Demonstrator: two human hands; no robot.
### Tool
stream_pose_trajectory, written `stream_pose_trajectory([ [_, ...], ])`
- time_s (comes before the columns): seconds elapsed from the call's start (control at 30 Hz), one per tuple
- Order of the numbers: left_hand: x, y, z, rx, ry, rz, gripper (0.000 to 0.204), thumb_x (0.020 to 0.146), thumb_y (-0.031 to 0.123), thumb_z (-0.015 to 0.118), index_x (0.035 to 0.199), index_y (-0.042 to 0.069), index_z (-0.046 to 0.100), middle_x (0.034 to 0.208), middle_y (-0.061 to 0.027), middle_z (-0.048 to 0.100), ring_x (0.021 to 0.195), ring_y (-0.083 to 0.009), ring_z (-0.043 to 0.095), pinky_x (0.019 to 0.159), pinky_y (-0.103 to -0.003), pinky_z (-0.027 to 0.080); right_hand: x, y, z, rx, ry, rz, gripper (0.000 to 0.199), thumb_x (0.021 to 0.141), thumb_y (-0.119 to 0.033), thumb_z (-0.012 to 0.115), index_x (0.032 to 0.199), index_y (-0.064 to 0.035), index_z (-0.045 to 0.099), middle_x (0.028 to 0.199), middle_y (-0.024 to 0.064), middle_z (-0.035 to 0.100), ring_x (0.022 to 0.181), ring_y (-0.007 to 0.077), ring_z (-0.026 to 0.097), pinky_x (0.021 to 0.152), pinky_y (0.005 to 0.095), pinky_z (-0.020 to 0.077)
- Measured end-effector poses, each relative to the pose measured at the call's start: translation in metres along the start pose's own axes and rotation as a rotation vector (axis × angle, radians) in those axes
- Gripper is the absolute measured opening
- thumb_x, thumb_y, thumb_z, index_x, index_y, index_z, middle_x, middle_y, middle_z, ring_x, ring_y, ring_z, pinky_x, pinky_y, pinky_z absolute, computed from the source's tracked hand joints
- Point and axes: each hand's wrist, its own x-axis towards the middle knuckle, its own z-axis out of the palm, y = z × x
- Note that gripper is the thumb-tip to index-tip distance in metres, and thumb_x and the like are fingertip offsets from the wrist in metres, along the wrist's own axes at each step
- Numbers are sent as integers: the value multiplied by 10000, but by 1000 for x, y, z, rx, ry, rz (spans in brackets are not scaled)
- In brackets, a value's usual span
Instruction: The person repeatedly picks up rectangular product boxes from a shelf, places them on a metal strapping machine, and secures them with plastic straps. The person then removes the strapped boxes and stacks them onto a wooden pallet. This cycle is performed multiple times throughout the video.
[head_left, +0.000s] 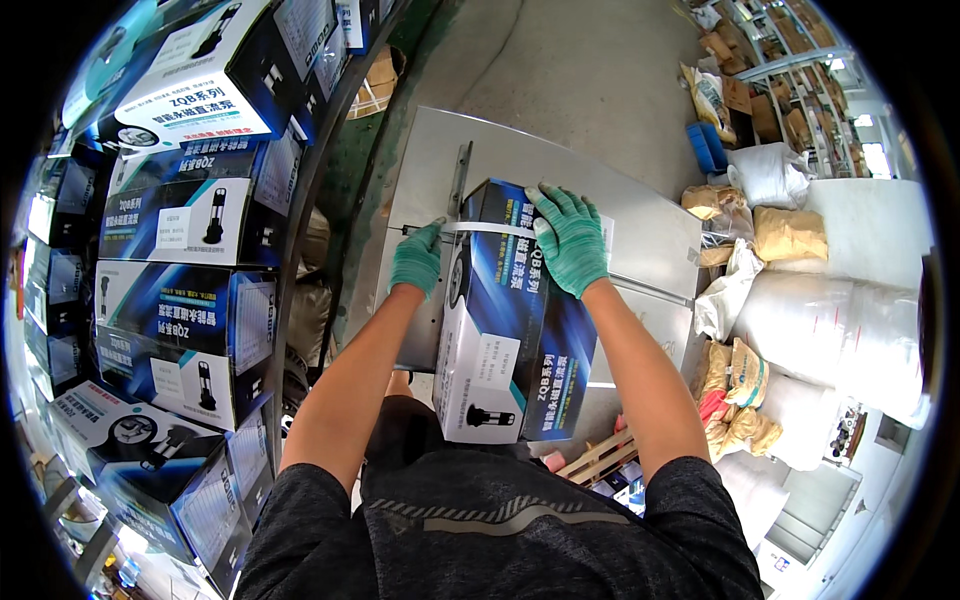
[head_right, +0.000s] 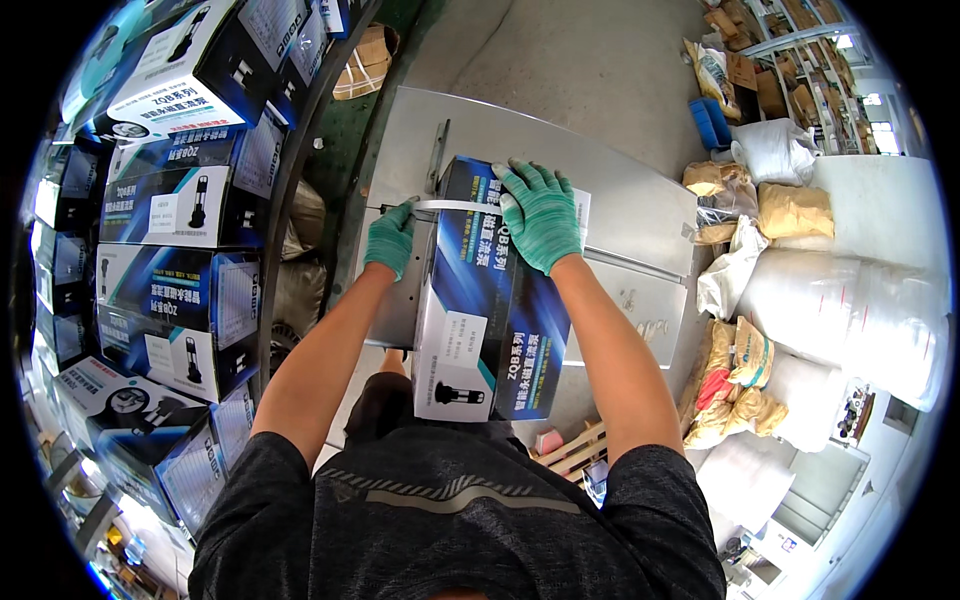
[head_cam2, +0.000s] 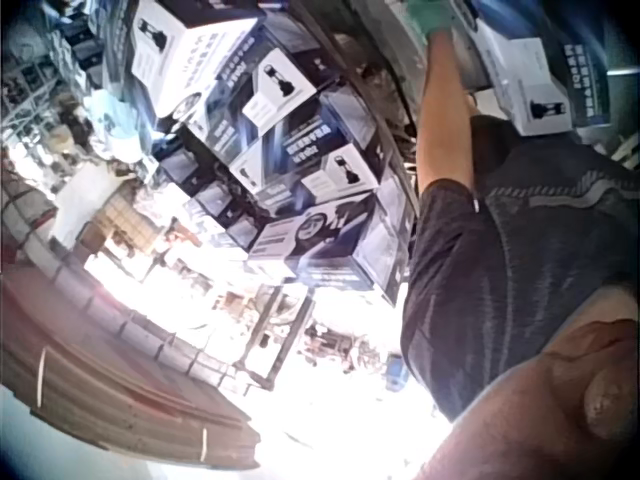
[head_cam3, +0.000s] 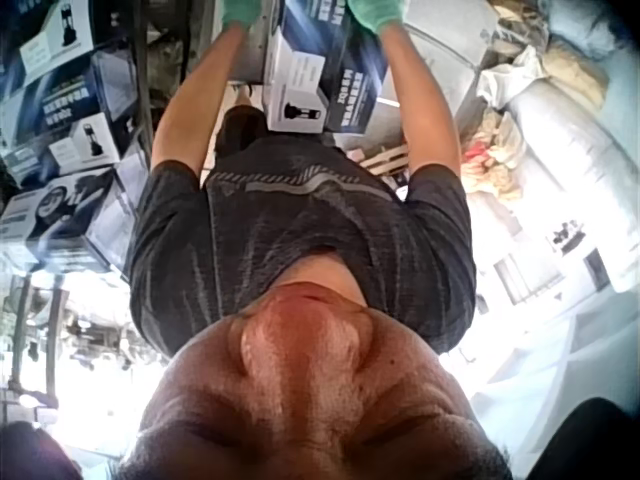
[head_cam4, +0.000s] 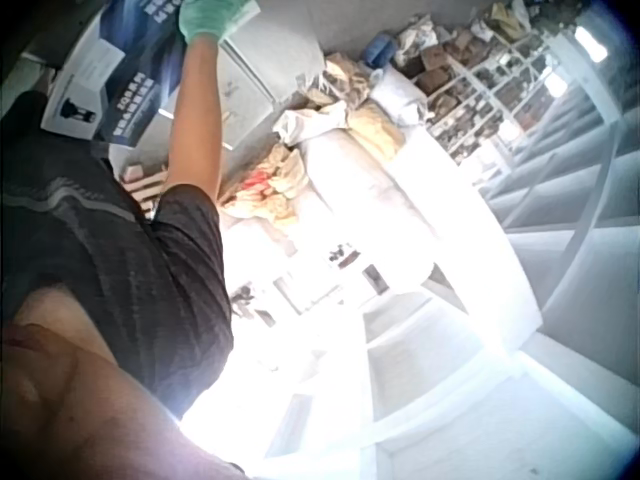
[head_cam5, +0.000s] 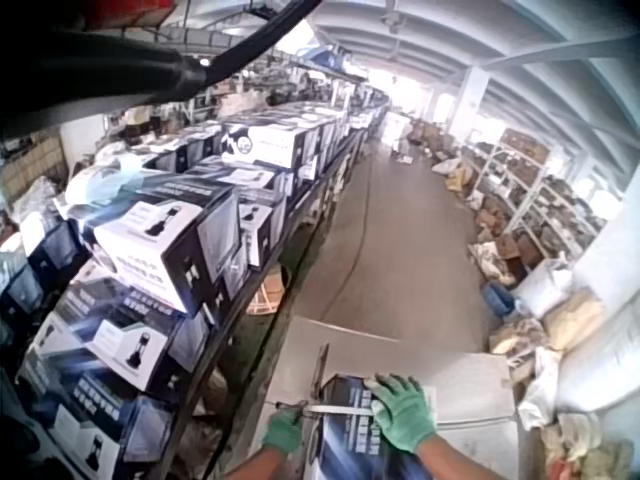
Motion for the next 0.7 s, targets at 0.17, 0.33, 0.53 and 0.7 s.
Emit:
stream_pose_trajectory([
  [0.17,-22,16,-8,-18,-292,-55,463,1002,29,561,1463,74,555,1314,-165,686,1147,-226,671,987,-299,499,3,-3,1,6,-1,23,443,1030,-291,488,1464,-217,539,1491,100,532,1393,337,457,1233,516,262],
  [0.33,-90,15,-39,-9,-311,-217,450,1040,143,569,1488,114,536,1298,-92,701,1073,-143,691,907,-287,547,-4,4,4,23,34,30,446,1020,-281,503,1457,-202,543,1487,101,542,1397,336,458,1233,513,266],
  [0.53,-191,-2,-65,-119,-396,-411,523,1052,366,573,1511,125,509,1154,-118,744,896,-163,719,768,-309,572,-13,25,14,368,315,122,351,997,-200,545,1322,-100,631,1441,154,564,1349,372,500,1167,464,378],
  [0.7,-259,-111,-53,-319,-426,-578,657,1038,465,583,1546,76,432,1236,-144,699,1045,-209,691,892,-321,556,-64,35,15,725,646,437,405,1003,-143,571,1398,-56,554,1431,177,553,1307,357,540,1080,400,460],
])
